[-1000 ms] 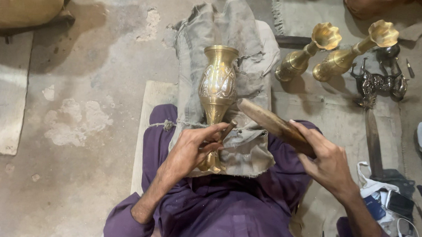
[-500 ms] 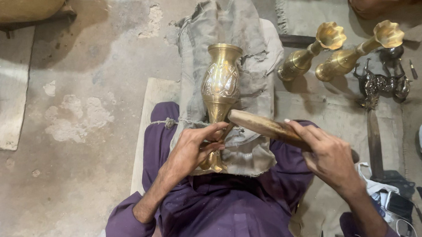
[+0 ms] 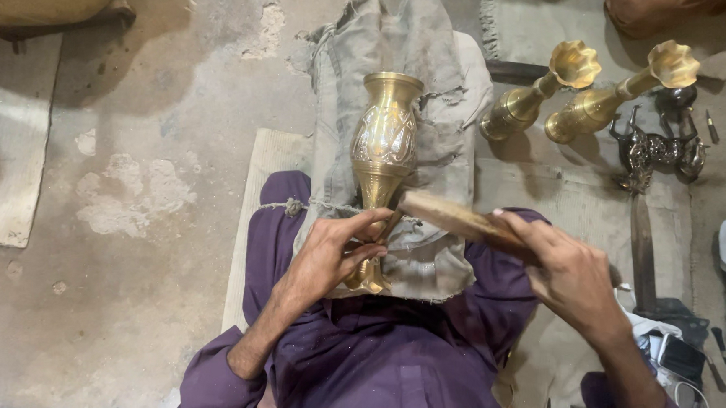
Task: The person sits on the floor holding a punch against the base of an engraved brass vase and repeatedly strikes the punch with a wooden mallet, working the metal surface. Finished brass vases and figurines lie on the floor beside the work area.
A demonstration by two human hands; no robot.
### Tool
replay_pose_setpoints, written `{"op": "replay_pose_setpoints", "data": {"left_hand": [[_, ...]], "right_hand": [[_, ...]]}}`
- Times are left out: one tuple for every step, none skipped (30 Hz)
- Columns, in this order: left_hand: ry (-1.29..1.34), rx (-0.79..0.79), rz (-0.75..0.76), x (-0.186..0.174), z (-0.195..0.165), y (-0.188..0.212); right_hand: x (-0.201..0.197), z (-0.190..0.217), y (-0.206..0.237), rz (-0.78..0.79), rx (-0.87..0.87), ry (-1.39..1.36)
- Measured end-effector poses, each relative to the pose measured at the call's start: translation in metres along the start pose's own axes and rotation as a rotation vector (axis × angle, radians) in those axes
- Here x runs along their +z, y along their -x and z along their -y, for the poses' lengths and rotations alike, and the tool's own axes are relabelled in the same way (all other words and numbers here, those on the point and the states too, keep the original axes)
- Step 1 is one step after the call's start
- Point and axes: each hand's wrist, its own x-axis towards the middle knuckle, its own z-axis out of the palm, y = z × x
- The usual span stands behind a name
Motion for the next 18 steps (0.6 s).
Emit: {"op": "replay_pose_setpoints", "data": {"left_hand": [[-0.003,-0.001,0.008,-0.0003,-0.0002,-0.0005],[-0.002,0.001,0.012,-0.0006,-0.0003,-0.0007],[-0.001,0.003,0.013,-0.0011,-0.0002,-0.0009],[0.000,0.004,0.009,-0.0017,-0.0002,-0.0011],[-0.001,0.004,0.010,-0.0019,-0.0002,-0.0010],[-0.001,0.003,0.013,-0.0021,-0.0002,-0.0007],[-0.003,0.004,0.022,-0.0024,-0.0001,-0.0013],[-0.011,-0.004,0.025,-0.0020,-0.0001,-0.0030],[-0.019,-0.014,0.028,-0.0010,-0.0004,-0.0043],[-0.026,-0.024,0.032,0.0000,-0.0008,-0.0051],[-0.025,-0.023,0.032,0.0001,-0.0012,-0.0057],[-0.025,-0.021,0.030,0.0000,-0.0016,-0.0063],[-0.026,-0.020,0.030,-0.0002,-0.0021,-0.0067],[-0.029,-0.006,0.028,-0.0004,-0.0026,-0.0069],[-0.031,0.007,0.026,-0.0006,-0.0030,-0.0069],[-0.033,0.020,0.021,-0.0008,-0.0035,-0.0068],[-0.029,0.020,0.020,-0.0009,-0.0039,-0.0065],[-0.025,0.020,0.020,-0.0010,-0.0043,-0.0063]], "right_hand": [[0.0011,-0.0004,-0.0001,-0.003,0.015,0.165],[0.0015,-0.0008,0.0011,-0.006,0.034,0.329],[0.0033,-0.0007,0.0019,-0.052,0.044,0.134],[0.0064,-0.0005,0.0015,-0.096,0.047,-0.060],[0.0062,-0.0006,0.0025,-0.134,0.049,-0.256],[0.0057,-0.0006,0.0035,-0.063,0.065,-0.046],[0.0053,-0.0005,0.0044,0.003,0.085,0.162],[0.0032,-0.0006,0.0053,0.067,0.105,0.371],[0.0016,-0.0006,0.0055,0.044,0.074,0.362],[0.0000,-0.0005,0.0058,0.022,0.044,0.354],[-0.0014,-0.0004,0.0056,-0.001,0.010,0.347],[-0.0023,-0.0003,0.0054,0.014,0.047,0.345],[-0.0029,-0.0002,0.0052,0.028,0.086,0.342],[-0.0030,-0.0002,0.0050,0.043,0.131,0.339],[-0.0028,-0.0005,0.0047,0.010,0.105,0.331],[-0.0027,-0.0012,0.0043,-0.023,0.078,0.323],[-0.0023,-0.0020,0.0039,-0.056,0.050,0.314],[-0.0020,-0.0030,0.0036,-0.088,0.010,0.189]]}}
